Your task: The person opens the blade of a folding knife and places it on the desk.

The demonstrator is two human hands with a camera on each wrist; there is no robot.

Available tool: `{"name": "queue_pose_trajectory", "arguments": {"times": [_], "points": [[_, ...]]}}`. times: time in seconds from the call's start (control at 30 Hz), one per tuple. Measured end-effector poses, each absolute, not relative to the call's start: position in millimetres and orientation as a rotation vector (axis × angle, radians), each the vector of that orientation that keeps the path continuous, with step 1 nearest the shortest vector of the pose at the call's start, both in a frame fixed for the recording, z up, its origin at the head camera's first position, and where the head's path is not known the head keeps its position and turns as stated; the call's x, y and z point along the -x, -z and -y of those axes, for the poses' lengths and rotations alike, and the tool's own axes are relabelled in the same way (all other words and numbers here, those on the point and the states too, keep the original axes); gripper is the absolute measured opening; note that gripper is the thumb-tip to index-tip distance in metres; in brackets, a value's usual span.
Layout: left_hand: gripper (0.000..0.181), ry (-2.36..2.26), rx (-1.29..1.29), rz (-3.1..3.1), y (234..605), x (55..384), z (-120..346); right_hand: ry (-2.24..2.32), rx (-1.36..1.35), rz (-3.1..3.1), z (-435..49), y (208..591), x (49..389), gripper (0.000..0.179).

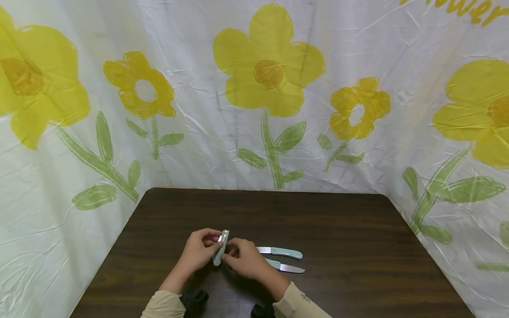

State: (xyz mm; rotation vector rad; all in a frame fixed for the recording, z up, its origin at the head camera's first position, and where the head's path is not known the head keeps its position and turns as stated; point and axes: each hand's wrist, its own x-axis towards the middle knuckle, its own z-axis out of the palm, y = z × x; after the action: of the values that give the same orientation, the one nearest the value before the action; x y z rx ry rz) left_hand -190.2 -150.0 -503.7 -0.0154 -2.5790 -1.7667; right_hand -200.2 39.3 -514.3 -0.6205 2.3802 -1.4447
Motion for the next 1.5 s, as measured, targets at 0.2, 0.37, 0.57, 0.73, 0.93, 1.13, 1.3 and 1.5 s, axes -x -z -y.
{"name": "queue_pose_trajectory", "arguments": {"times": [0.2,0.37,0.57,0.73,0.93,1.13,1.3,1.5], "points": [[0.023,1.849,0.042,2.522,498,187,146,1.601,0.557,-2.321,-41,517,202,0.026],[0.023,1.870,0.062,2.492,494,187,143,1.671,0.525,-2.305,-43,517,203,0.027],[0.023,1.909,0.083,2.453,493,185,140,1.767,0.532,-2.259,-46,518,201,0.036],[0.023,1.914,0.078,2.450,494,186,137,1.800,0.531,-2.257,-49,520,203,0.037],[0.021,1.927,0.055,2.463,495,187,134,1.868,0.511,-2.199,-52,521,204,0.035],[0.019,1.982,0.076,2.465,497,188,131,1.906,0.506,-2.185,-56,522,204,0.034],[0.018,2.014,0.094,2.458,496,186,128,1.923,0.509,-2.205,-58,523,204,0.033],[0.017,2.014,0.073,2.464,494,185,124,1.936,0.518,-2.227,-60,523,203,0.034]]}}
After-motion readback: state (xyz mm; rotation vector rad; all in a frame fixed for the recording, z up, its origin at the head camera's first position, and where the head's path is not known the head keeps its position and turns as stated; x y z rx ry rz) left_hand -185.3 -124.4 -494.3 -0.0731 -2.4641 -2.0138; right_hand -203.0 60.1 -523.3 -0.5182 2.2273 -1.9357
